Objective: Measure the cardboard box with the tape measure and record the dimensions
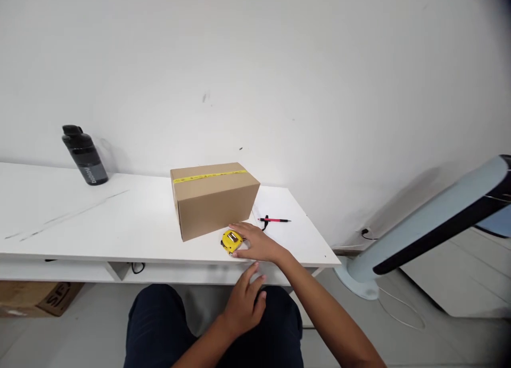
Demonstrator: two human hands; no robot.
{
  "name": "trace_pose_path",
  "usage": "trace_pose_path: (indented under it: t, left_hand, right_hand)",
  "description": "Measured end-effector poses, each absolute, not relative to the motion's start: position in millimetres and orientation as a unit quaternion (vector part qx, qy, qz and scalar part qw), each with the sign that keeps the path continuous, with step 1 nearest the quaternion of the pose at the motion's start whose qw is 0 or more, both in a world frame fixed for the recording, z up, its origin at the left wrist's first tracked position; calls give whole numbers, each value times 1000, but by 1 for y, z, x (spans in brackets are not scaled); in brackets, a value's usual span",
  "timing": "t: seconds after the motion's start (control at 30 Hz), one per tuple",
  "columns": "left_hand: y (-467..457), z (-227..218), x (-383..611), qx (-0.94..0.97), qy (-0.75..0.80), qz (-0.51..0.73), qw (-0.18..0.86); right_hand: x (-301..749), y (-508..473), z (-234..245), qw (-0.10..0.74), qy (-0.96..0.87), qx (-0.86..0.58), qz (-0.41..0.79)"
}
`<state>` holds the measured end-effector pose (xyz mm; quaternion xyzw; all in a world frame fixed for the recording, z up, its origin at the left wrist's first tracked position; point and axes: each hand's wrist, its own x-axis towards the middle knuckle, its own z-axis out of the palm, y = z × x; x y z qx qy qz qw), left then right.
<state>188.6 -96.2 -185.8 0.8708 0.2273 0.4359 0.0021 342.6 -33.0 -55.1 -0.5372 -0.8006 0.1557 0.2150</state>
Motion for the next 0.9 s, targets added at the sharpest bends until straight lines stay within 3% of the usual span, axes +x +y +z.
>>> trace_pose_path:
  t: [0.17,0.33,0.47,0.73,0.9]
  left_hand:
    - [-101,-159,148,781,312,537,64]
    - [-69,-124,126,750,413,515,53]
    - [-61,-111,115,800,359,481,-4]
    - [-67,-48,107,814,274,499,-116]
    - [-40,2,107,778,249,541,-200]
  right_hand:
    - [334,-30,-67,301,-780,-515,188]
    - [324,-45,-72,399,-714,-544,187]
    - [312,-76,-64,477,-694,-488,231]
    - [301,-111,-28,533,-611,-409,419]
    - [288,-92,4,605,-638,-380,286]
